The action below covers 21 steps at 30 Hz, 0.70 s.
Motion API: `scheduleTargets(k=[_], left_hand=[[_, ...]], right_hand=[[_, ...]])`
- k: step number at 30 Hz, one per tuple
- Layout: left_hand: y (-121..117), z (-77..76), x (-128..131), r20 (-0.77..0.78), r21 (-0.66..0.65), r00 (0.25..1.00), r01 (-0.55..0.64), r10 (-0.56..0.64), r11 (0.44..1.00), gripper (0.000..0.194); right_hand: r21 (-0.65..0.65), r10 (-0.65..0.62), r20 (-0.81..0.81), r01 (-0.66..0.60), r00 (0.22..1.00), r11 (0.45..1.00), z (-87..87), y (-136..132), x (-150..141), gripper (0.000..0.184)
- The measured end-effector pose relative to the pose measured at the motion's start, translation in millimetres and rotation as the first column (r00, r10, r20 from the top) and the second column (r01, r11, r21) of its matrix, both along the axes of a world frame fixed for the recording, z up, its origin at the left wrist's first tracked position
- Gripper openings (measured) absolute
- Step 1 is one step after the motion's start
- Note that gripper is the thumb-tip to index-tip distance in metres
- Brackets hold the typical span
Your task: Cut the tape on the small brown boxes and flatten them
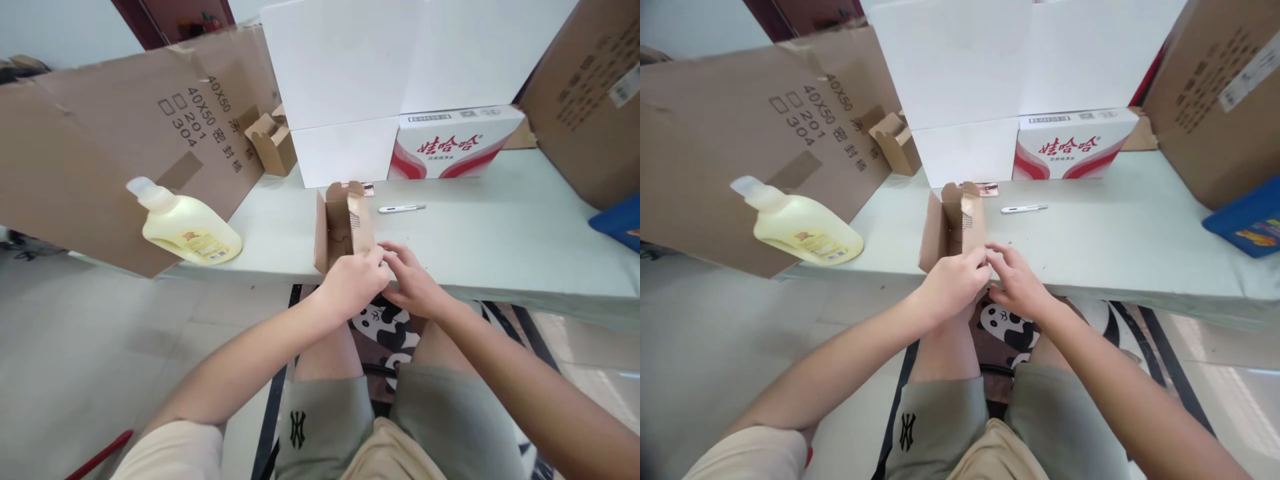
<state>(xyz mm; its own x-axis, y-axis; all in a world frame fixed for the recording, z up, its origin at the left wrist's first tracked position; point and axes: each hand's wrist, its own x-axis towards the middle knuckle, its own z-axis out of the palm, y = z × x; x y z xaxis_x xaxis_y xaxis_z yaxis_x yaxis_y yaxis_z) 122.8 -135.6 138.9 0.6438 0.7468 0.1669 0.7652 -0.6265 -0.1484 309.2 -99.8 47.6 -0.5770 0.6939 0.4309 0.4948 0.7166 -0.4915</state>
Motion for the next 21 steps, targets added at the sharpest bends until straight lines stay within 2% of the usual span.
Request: scheduleTargets(k=[4,8,10,12,13,15,17,18,19,20,21], left_hand=[[-4,4.0,12,0.092,0.021,0.988,0.120,-0.122,0.993,0.022],[-6,5.0,11,0.145,-0.011,0.966,0.219,-0.215,0.976,0.021],[-2,7.4,5,0.272,-0.042,0.937,0.238,-0.218,0.970,0.020],[11,11.7,-7,0.453,-0.039,0.873,0.222,-0.181,0.974,0.020],[22,13.6,-14,0.535,-0.021,0.835,0.169,-0.132,0.985,0.018],[50,15.1,-32,0.616,-0.030,0.787,-0.029,0.041,0.999,0.012],[81,11.4,-51,0.661,-0.144,0.701,-0.232,0.268,0.962,0.023],[95,7.8,-59,0.665,-0.255,0.646,-0.276,0.375,0.927,0.031],[106,3.5,-65,0.652,-0.401,0.588,-0.269,0.479,0.876,0.034],[115,-1.3,-70,0.637,-0.529,0.540,-0.212,0.550,0.821,0.032],[120,-5.9,-72,0.626,-0.601,0.528,-0.142,0.574,0.786,0.033]], right_hand=[[-0.034,0.147,0.116,-0.144,0.982,0.989,30.4,3,3,0.057],[0.021,0.209,0.202,-0.218,0.957,0.976,41.0,10,-1,0.055],[0.068,0.260,0.223,-0.281,0.939,0.957,41.7,11,-3,0.044],[0.088,0.264,0.206,-0.287,0.942,0.954,40.2,9,0,0.037],[0.080,0.237,0.193,-0.256,0.952,0.963,39.2,7,2,0.037],[0.051,0.177,0.202,-0.190,0.963,0.980,38.6,2,8,0.047],[0.057,0.149,0.255,-0.168,0.956,0.984,42.0,-3,12,0.061],[0.078,0.142,0.282,-0.170,0.949,0.982,45.4,-5,13,0.064],[0.101,0.141,0.305,-0.179,0.942,0.979,49.6,-7,12,0.065],[0.122,0.142,0.322,-0.190,0.936,0.974,54.1,-8,11,0.061],[0.137,0.148,0.333,-0.203,0.931,0.970,58.5,-8,9,0.054]])
